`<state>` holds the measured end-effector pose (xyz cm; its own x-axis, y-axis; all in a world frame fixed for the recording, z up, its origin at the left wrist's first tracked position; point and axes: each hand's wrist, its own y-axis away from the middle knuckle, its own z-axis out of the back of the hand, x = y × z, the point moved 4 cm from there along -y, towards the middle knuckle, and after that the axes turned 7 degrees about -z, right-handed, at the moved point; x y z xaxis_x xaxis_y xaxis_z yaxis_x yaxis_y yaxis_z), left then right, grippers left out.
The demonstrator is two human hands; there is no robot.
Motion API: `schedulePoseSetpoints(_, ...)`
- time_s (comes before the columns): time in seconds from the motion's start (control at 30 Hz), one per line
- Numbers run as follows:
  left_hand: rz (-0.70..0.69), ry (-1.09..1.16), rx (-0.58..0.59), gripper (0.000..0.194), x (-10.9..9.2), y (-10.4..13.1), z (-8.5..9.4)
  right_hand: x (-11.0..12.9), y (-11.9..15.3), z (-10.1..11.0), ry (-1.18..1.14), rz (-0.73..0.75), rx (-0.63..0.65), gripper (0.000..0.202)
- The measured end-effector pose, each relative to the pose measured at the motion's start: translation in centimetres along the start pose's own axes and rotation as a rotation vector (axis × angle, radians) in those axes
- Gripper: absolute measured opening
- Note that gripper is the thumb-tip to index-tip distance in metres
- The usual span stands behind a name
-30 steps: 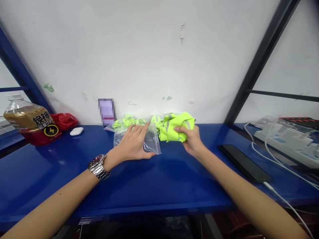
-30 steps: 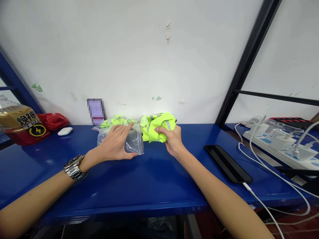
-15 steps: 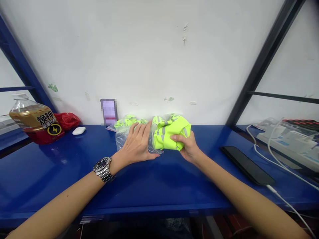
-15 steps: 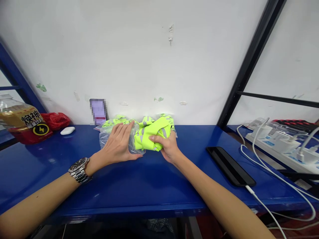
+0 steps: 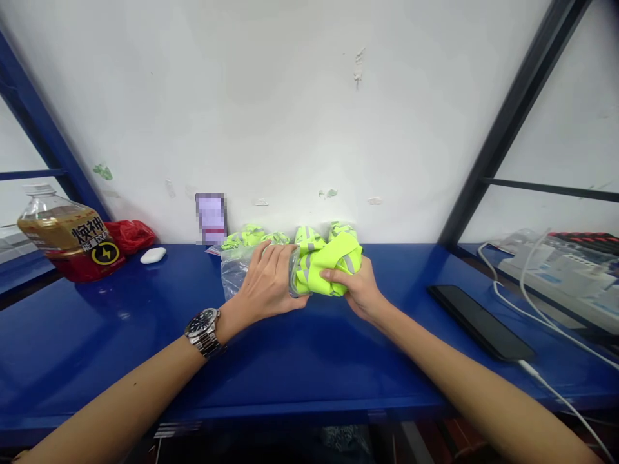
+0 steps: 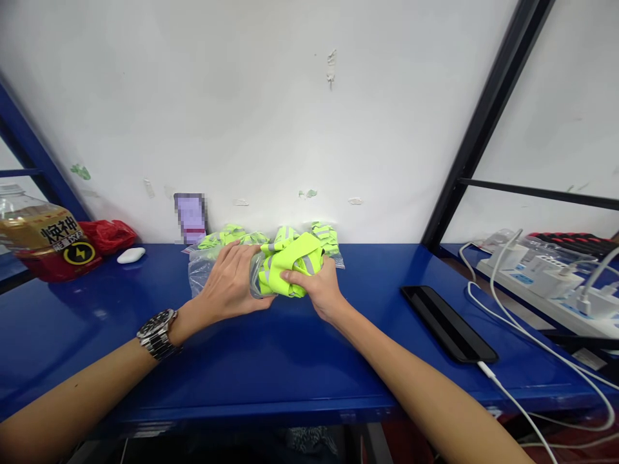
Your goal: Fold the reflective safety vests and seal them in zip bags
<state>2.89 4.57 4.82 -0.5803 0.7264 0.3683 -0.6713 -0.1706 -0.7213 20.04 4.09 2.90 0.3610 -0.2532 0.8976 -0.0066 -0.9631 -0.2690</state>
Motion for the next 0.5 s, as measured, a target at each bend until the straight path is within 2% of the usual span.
schedulePoseSetpoints(0.13,-0.028,-0.019,0.003,0.077,-0.2,0.2,-0.4,-0.3,-0.1,-0.2,0.052,-0.004,-0.042,0.046)
schedulePoseSetpoints(0.23,-0.055,-0.013,-0.024,0.085,-0.4,0.4,-0.5,-0.6,0.0,-0.8,-0.051,-0.078,0.018,0.049)
schedulePoseSetpoints(0.4,-0.103,0.072,-0.096,0.091,-0.6,0.5,-0.4,-1.8,0.3,-1.3,-0.175,-0.3,0.13,0.048)
schedulePoseSetpoints(0.5,-0.119,0.124,-0.093,0.093,-0.5,0.5,-0.7,-2.0,0.3,-1.5,-0.2,-0.289,0.141,0.05)
